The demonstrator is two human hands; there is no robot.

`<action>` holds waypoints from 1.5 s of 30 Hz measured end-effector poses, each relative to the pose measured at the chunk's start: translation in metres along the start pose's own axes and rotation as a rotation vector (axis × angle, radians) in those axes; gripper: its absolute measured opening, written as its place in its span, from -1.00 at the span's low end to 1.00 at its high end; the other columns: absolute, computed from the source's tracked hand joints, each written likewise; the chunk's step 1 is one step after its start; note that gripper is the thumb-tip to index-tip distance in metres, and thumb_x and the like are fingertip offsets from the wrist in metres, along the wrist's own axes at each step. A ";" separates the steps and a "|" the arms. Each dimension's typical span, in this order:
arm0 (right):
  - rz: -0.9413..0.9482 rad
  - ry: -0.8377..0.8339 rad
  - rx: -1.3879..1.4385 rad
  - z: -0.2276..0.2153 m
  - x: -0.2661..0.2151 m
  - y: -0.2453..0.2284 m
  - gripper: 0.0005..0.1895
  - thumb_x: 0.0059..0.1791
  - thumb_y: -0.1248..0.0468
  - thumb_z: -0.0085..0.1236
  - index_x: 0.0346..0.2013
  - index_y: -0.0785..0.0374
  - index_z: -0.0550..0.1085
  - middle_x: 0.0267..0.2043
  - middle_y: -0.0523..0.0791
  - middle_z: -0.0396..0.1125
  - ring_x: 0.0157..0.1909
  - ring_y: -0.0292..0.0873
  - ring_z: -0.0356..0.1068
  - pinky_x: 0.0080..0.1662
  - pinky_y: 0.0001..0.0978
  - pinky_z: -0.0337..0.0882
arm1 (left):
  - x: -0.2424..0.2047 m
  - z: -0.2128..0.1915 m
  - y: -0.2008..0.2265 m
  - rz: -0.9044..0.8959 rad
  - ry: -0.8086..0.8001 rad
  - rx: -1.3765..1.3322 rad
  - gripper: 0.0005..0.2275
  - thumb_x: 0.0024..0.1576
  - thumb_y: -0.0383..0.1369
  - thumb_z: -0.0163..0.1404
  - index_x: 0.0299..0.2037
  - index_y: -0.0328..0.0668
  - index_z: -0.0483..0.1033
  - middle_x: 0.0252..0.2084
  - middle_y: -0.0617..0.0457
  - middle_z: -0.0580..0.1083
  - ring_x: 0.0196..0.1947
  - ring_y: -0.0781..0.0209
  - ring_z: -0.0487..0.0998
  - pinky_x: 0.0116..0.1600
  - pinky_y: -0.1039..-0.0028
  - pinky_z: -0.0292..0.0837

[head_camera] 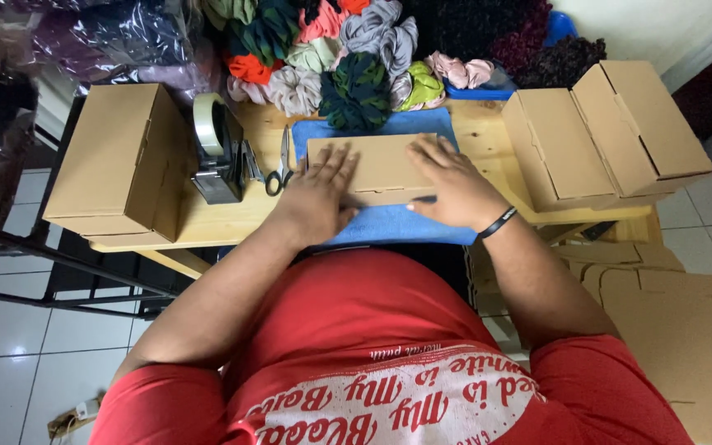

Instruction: The person picks up a maroon scrunchie, places it into a cardboard box, and closes the box. Then the person picks up an orange scrunchie and begins to adjust it on the table.

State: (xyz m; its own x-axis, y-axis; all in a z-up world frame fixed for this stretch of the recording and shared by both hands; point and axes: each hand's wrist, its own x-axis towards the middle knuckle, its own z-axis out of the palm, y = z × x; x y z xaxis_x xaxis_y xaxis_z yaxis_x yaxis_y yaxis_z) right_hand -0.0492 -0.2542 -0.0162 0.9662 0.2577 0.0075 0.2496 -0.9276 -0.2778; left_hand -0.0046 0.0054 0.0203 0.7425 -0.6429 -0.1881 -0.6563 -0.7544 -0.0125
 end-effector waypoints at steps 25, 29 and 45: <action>-0.018 0.206 0.306 0.013 0.000 0.056 -0.08 -0.34 0.13 0.50 0.15 0.12 0.14 0.20 0.15 0.13 0.10 0.34 0.39 0.11 0.14 0.50 | 0.006 0.072 -0.051 -0.078 0.441 -1.010 -0.42 0.30 -0.29 -0.11 0.51 -0.21 -0.02 0.20 -0.43 0.43 0.22 -0.37 0.43 0.32 -0.12 0.32; 0.043 0.359 0.288 -0.014 -0.039 0.031 -0.07 -0.44 0.18 0.52 0.11 0.11 0.19 0.10 0.10 0.15 0.04 0.34 0.41 -0.01 0.08 0.53 | 0.016 0.124 -0.068 0.154 0.704 -1.238 -0.49 0.32 -0.53 -0.19 0.50 -0.26 0.03 0.00 -0.17 0.48 -0.11 0.13 0.47 0.05 0.34 0.42; 0.700 0.894 -0.068 -0.046 -0.141 0.054 -0.27 -0.19 0.19 0.56 0.02 0.44 0.27 0.20 0.25 0.01 -0.07 0.53 0.41 -0.13 0.46 0.50 | 0.016 0.124 -0.069 0.315 0.887 -1.020 -0.75 0.29 -0.56 -0.09 0.15 -0.52 0.37 0.30 -0.37 0.25 -0.09 -0.17 0.58 0.00 0.19 0.49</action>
State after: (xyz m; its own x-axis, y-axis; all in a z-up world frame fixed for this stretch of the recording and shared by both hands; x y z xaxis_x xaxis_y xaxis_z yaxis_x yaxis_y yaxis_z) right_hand -0.1692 -0.3527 0.0125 0.5882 -0.5825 0.5609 -0.3860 -0.8118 -0.4382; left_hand 0.0357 0.0635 -0.1032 0.6712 -0.3810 0.6359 -0.7088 -0.0784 0.7011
